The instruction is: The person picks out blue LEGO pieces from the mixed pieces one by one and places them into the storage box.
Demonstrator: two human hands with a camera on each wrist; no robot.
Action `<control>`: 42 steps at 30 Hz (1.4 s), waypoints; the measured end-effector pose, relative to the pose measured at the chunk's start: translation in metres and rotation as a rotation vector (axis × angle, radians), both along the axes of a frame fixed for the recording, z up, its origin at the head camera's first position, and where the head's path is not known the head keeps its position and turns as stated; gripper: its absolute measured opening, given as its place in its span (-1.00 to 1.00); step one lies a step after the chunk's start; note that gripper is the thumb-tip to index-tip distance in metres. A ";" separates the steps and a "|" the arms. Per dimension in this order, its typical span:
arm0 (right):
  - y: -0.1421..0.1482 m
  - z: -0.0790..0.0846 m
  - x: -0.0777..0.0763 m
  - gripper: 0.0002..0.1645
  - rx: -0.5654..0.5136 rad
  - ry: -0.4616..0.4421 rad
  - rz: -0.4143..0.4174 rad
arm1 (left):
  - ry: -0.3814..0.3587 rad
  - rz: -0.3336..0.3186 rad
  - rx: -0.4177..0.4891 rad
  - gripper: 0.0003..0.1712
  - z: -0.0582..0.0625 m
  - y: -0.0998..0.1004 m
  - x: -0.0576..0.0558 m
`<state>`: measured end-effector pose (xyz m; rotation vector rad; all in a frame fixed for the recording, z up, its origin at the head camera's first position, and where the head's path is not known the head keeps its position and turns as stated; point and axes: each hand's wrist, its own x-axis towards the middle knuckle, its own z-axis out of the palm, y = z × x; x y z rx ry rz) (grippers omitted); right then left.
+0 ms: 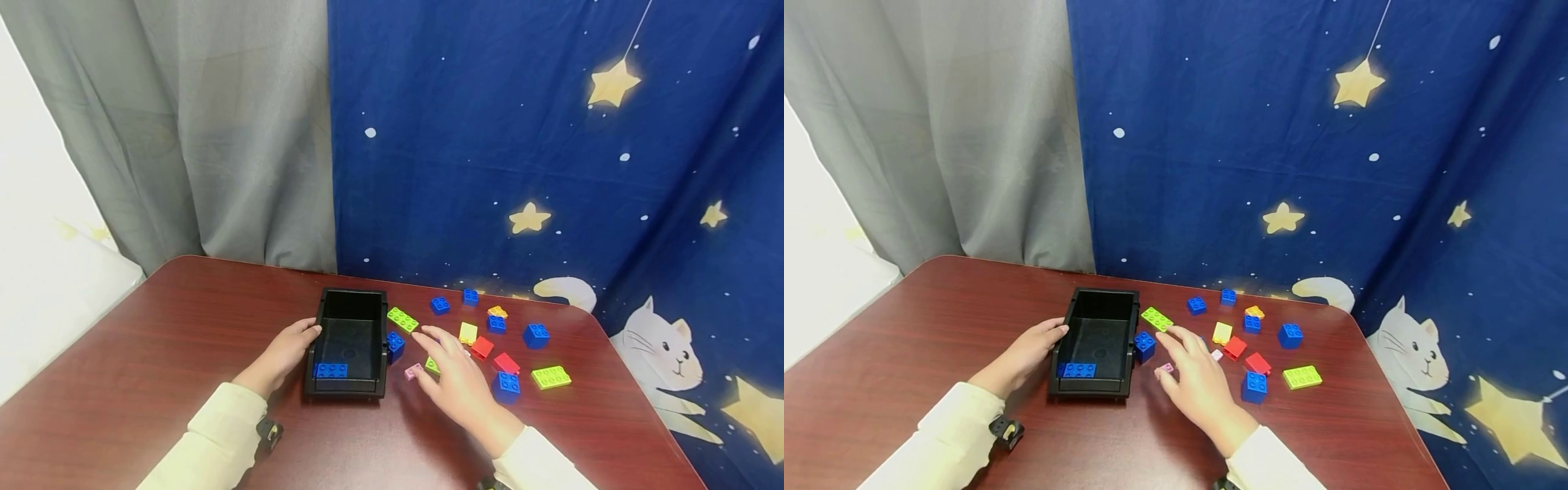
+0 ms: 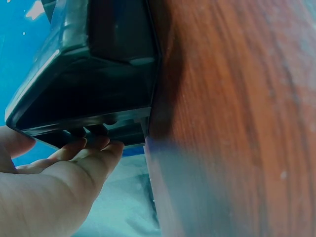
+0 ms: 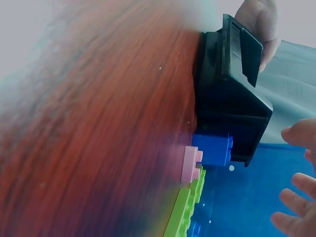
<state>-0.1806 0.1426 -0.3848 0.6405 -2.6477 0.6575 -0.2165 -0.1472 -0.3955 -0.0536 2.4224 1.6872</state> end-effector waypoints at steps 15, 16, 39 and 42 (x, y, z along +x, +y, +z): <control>0.024 -0.004 0.001 -0.27 0.074 0.099 -0.058 | 0.005 -0.009 -0.007 -0.36 0.000 -0.002 0.002; 0.026 -0.004 0.001 -0.27 0.077 0.104 -0.059 | 0.005 -0.009 -0.007 -0.36 0.000 -0.002 0.002; 0.060 -0.005 0.002 -0.30 0.149 0.115 -0.161 | -0.003 -0.010 -0.012 -0.35 0.001 0.000 0.000; 0.063 -0.007 0.003 -0.30 0.159 0.114 -0.166 | -0.003 -0.012 -0.013 -0.35 0.001 0.000 0.000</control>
